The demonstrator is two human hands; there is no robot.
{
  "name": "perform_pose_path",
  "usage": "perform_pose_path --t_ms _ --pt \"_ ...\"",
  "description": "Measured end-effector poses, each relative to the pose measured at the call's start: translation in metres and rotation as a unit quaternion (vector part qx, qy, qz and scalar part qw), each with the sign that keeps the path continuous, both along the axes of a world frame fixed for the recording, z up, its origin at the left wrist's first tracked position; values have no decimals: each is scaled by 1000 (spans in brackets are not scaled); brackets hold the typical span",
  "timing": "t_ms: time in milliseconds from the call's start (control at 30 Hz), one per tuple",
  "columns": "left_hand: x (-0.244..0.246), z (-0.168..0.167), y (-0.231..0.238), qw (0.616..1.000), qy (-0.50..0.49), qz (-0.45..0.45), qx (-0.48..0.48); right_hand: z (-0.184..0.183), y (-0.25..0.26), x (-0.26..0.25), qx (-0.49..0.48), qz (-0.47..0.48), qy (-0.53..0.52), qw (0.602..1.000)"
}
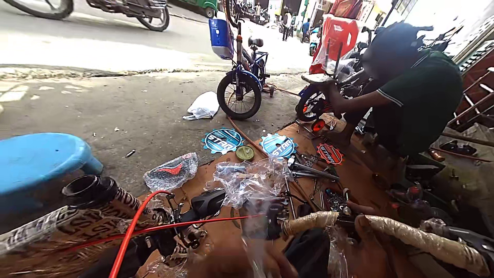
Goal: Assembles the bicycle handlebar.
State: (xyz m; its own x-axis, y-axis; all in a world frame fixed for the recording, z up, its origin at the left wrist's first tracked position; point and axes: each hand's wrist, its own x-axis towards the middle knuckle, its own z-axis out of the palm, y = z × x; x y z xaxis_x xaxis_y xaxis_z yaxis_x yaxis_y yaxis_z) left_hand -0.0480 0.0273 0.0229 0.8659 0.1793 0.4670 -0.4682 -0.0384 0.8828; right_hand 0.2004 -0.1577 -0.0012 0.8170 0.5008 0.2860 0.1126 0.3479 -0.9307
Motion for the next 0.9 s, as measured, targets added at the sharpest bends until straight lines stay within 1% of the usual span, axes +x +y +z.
perform_pose_path --t_ms 33,67,100,133,167,233,267,300,333,367,400,433,467,500,533,567,600,633,667,700,767,833,900 --pt "-7 0 20 992 17 122 21 3 -6 2 -6 5 -12 1000" --pt "-10 -6 38 962 60 260 54 5 -12 3 -7 14 -21 1000" --pt "-7 -16 52 919 102 371 84 7 -18 5 0 23 -23 999" --pt "-1 -28 62 880 142 439 115 10 -21 5 9 25 -18 999" --pt "4 -40 67 850 175 473 150 14 -22 6 16 21 -7 1000" --pt "16 -63 63 817 212 476 246 19 -23 8 32 7 23 999" --pt "22 -72 58 802 225 450 320 21 -23 11 40 6 36 999" --pt "29 -79 55 780 249 404 409 24 -22 13 45 3 46 998" --pt "36 -80 52 756 306 331 475 27 -21 14 49 3 54 997" --pt "43 -76 48 733 376 247 510 29 -21 15 52 0 64 997" --pt "48 -71 46 722 423 185 516 32 -19 16 52 -4 73 996" --pt "49 -65 47 739 436 151 491 34 -18 16 50 -10 80 996" --pt "44 -62 51 783 416 140 440 35 -17 16 47 -18 87 995" --pt "36 -57 56 834 376 153 374 36 -16 15 38 -28 93 995" --pt "29 -52 62 874 325 187 308 35 -16 15 30 -38 99 994" --pt "21 -48 67 902 271 231 245 35 -16 14 21 -49 105 993" --pt "13 -44 69 912 228 280 193 32 -15 14 19 -55 102 993" --pt "7 -36 67 908 195 330 169 29 -13 13 17 -58 98 993" --pt "3 -28 61 893 164 376 185 27 -11 12 16 -61 95 994" --pt "1 -18 50 878 130 404 219 26 -8 10 18 -64 91 994" --pt "3 -2 23 851 98 421 298 24 -1 4 17 -61 93 994" --pt "16 -4 -2 832 97 423 345 17 7 -2 26 -49 101 993" --pt "32 -23 -12 819 105 438 355 9 17 -14 37 -36 97 994"
